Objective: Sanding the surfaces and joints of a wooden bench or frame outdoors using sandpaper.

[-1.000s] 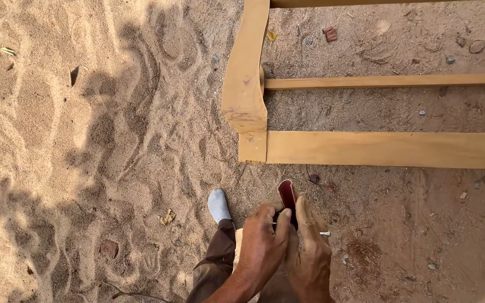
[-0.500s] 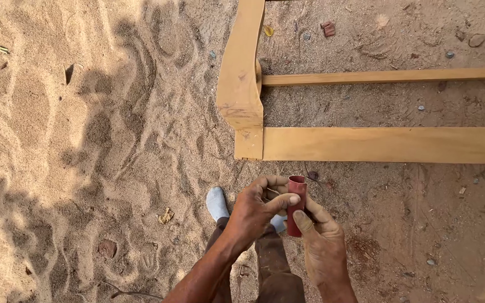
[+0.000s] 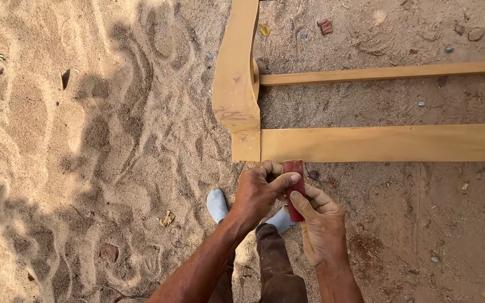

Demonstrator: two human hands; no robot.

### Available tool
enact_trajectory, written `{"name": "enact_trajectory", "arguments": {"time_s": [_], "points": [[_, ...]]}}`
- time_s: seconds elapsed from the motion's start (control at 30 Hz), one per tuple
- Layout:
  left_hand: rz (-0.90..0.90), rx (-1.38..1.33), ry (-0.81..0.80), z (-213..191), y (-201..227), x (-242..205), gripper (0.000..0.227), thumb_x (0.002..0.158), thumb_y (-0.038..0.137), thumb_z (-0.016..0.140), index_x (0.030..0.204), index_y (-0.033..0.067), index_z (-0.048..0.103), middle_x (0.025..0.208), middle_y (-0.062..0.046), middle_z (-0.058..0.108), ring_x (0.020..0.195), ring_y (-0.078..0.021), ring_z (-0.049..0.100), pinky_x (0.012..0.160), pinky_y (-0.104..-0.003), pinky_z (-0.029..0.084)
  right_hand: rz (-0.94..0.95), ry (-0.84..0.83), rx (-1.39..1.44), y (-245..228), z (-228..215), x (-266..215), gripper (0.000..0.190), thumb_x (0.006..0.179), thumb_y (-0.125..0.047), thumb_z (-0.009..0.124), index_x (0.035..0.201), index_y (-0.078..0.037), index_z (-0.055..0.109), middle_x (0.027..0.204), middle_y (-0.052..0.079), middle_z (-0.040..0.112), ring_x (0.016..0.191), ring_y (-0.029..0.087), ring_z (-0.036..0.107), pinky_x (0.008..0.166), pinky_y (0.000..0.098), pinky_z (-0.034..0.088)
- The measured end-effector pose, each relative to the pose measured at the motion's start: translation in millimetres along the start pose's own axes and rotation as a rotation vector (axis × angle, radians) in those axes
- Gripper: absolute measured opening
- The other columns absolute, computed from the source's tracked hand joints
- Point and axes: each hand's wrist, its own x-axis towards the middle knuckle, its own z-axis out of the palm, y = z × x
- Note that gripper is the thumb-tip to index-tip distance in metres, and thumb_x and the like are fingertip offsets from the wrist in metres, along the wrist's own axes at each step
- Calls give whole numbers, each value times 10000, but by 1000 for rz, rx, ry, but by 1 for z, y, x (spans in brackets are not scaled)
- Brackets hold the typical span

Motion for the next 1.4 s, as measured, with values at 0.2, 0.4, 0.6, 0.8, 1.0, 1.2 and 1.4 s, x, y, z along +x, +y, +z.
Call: {"name": "enact_trajectory", "arguments": {"time_s": [0.2, 0.4, 0.6, 0.8, 1.0, 1.2, 1.4], "points": [[-86, -40, -32, -12, -7, -6, 254, 900, 230, 772, 1032, 14, 753, 838, -70, 740, 660, -106, 671, 611, -247, 582, 13, 75, 38, 19, -16, -3, 277, 880, -33, 769, 1129, 70, 705, 1004, 165, 765, 831, 173, 718, 738, 313, 590], [-9, -84, -24, -22, -35, -14, 185, 941, 178, 731, 1001, 3, 716, 832, -62, 732, 673, -91, 655, 601, -248, 573, 119, -9, -121, 15, -3, -18, 358, 835, -100, 776, 1169, 17, 723, 986, 128, 760, 846, 142, 718, 754, 299, 607], [110, 153, -19, -24, -27, -16, 192, 968, 176, 729, 968, -16, 717, 785, -62, 708, 675, -85, 646, 595, -249, 576, 109, 107, -16, 41, 2, -10, 318, 885, -102, 760, 1174, 28, 732, 1015, 115, 757, 870, 119, 704, 782, 260, 588], [37, 31, -103, -46, 0, 0, 170, 934, 123, 722, 1059, 8, 730, 908, -34, 752, 785, -73, 692, 712, -241, 614, -73, 123, -288, -3, 52, -9, 241, 926, -103, 763, 1115, 46, 768, 963, 143, 796, 806, 133, 715, 697, 239, 584], [86, 256, -179, -65, 41, 30, 193, 948, 161, 726, 1040, -9, 726, 902, -93, 774, 756, -108, 720, 675, -261, 637, -111, 63, -114, -14, 78, 7, 282, 861, -145, 750, 1114, -23, 739, 987, 60, 795, 860, 96, 750, 768, 232, 635], [893, 790, 270, -86, 116, 111, 214, 1056, 218, 689, 1130, 17, 668, 998, -99, 724, 845, -130, 727, 706, -257, 643, -411, 375, -803, -14, 99, 25, 232, 920, -239, 767, 1093, -87, 791, 922, 51, 809, 709, 130, 721, 604, 291, 587], [1150, 1166, 469, -70, 107, 182, 674, 1067, 503, 574, 1450, -45, 492, 1371, -216, 558, 1337, -332, 467, 1197, -516, 291, -637, 338, -1063, -9, 110, 38, 182, 941, -229, 775, 1001, -58, 789, 937, 52, 763, 728, 129, 724, 624, 302, 589]]}}
